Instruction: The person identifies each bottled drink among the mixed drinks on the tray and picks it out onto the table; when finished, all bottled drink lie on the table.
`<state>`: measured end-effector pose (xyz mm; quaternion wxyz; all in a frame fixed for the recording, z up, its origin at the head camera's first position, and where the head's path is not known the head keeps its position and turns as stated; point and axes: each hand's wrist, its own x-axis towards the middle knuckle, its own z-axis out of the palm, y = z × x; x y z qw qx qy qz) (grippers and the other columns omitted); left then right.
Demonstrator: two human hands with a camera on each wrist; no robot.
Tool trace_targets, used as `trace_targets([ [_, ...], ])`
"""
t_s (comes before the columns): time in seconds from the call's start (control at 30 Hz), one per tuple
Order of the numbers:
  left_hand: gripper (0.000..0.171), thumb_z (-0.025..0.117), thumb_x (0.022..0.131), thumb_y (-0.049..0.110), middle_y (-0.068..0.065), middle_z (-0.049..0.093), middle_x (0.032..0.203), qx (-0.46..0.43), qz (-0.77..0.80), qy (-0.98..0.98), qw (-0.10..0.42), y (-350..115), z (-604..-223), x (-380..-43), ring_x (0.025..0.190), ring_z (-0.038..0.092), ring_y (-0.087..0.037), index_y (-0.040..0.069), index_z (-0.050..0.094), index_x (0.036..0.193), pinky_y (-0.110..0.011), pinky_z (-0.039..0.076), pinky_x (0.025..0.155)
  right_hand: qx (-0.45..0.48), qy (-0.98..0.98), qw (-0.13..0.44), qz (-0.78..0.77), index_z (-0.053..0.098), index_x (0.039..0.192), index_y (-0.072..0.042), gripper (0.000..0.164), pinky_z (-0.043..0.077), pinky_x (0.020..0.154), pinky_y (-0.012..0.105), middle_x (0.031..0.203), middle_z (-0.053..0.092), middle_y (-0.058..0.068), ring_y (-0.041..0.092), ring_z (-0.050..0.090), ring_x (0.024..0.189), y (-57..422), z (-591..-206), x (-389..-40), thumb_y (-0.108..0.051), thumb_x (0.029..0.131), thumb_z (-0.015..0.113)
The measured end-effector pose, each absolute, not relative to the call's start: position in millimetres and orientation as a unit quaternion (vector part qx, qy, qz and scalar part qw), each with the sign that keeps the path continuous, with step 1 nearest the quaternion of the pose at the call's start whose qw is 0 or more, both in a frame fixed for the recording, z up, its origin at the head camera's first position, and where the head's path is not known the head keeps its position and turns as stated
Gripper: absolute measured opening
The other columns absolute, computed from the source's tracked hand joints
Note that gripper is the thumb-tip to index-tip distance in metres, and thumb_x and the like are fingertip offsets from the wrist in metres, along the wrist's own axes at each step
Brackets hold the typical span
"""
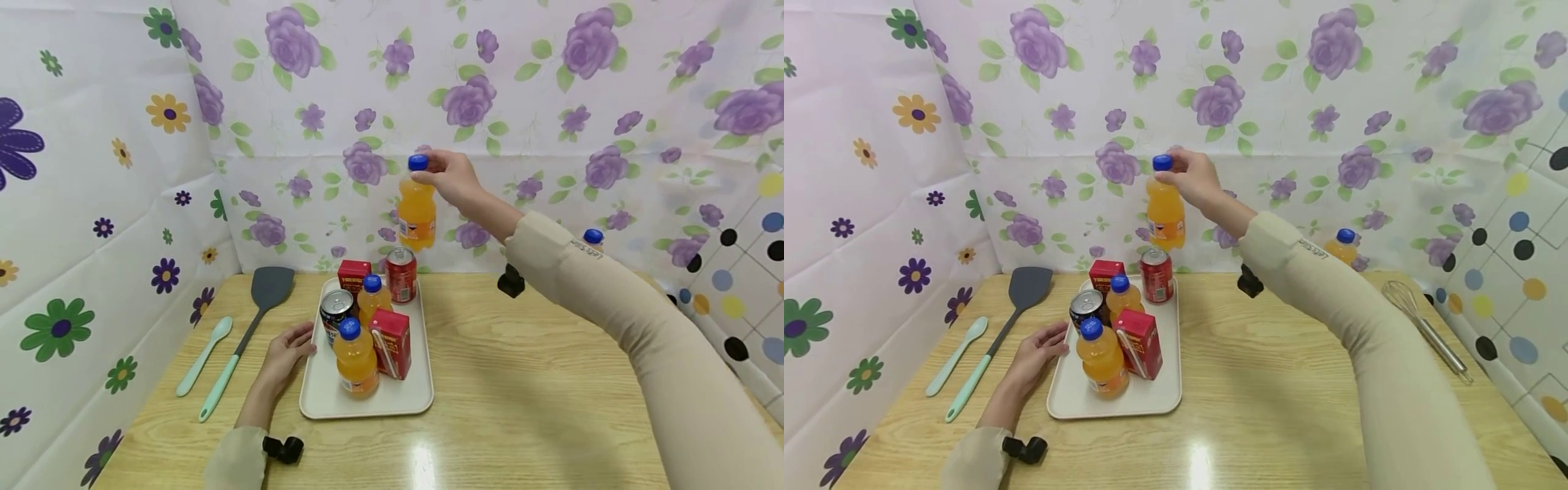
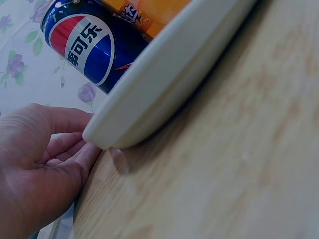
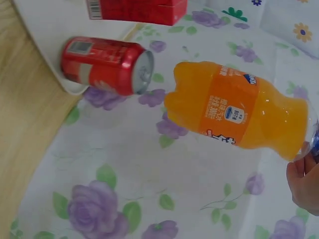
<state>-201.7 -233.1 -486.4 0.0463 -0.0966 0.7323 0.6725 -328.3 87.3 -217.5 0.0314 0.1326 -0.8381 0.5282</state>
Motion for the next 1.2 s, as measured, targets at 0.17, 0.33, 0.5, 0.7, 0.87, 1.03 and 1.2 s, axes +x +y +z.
trace_targets([
  [0.17,0.059,0.056,0.091,-0.005,-0.024,0.039,0.153,-0.100,0.671,0.733,0.045,-233.2,-486.1,-202.1,0.141,0.039,-0.032,-0.004,0.037,0.146,-0.004,0.046,0.083,0.114,-0.838,0.043,0.531,0.054,0.139,-0.009,0.047,0.046,0.107,0.036,0.130,0.062,0.015,0.024,0.057,0.118,109.8,-230.0,-324.2,-0.019,0.094,0.064],
  [0.33,0.059,0.057,0.089,-0.004,-0.022,0.041,0.151,-0.101,0.665,0.739,0.044,-233.1,-485.9,-202.3,0.139,0.042,-0.030,-0.003,0.040,0.145,-0.005,0.047,0.084,0.109,-0.836,0.057,0.536,0.055,0.137,-0.006,0.046,0.046,0.108,0.036,0.126,0.062,0.016,0.023,0.057,0.114,129.9,-240.0,-320.5,-0.017,0.093,0.065],
  [0.5,0.059,0.057,0.089,-0.005,-0.023,0.040,0.152,-0.098,0.665,0.739,0.042,-234.6,-486.3,-201.3,0.139,0.043,-0.029,-0.004,0.039,0.145,-0.005,0.047,0.084,0.104,-0.837,0.054,0.534,0.054,0.138,-0.006,0.047,0.045,0.109,0.038,0.125,0.061,0.014,0.020,0.056,0.112,146.7,-249.3,-315.1,-0.018,0.094,0.064],
  [0.7,0.059,0.057,0.090,-0.005,-0.024,0.039,0.152,-0.092,0.669,0.736,0.041,-233.4,-486.2,-201.1,0.141,0.039,-0.032,-0.005,0.038,0.146,-0.005,0.047,0.084,0.075,-0.833,0.049,0.546,0.052,0.140,-0.007,0.049,0.043,0.111,0.038,0.130,0.058,0.013,0.020,0.054,0.115,168.6,-261.0,-310.9,-0.022,0.095,0.063],
  [0.87,0.059,0.056,0.090,-0.005,-0.025,0.038,0.152,-0.093,0.670,0.735,0.045,-232.8,-486.5,-200.5,0.142,0.038,-0.034,-0.005,0.037,0.146,-0.004,0.046,0.083,0.051,-0.839,0.044,0.540,0.050,0.141,-0.008,0.051,0.042,0.112,0.039,0.131,0.057,0.011,0.020,0.052,0.116,187.7,-272.7,-306.8,-0.027,0.095,0.063],
  [1.03,0.059,0.056,0.090,-0.005,-0.025,0.039,0.151,-0.093,0.669,0.736,0.041,-233.2,-486.5,-201.3,0.140,0.040,-0.033,-0.006,0.038,0.145,-0.004,0.046,0.084,0.045,-0.837,0.045,0.543,0.051,0.141,-0.011,0.055,0.041,0.113,0.039,0.116,0.060,-0.004,0.011,0.052,0.108,205.4,-281.0,-303.2,-0.033,0.093,0.064],
  [1.2,0.059,0.056,0.089,-0.005,-0.024,0.040,0.152,-0.092,0.667,0.739,0.039,-233.3,-486.2,-202.1,0.138,0.043,-0.028,-0.006,0.038,0.145,-0.004,0.046,0.084,0.030,-0.834,0.044,0.550,0.047,0.145,-0.014,0.061,0.042,0.103,0.031,0.106,0.057,-0.016,0.002,0.051,0.102,222.7,-285.1,-299.2,-0.038,0.092,0.065],
])
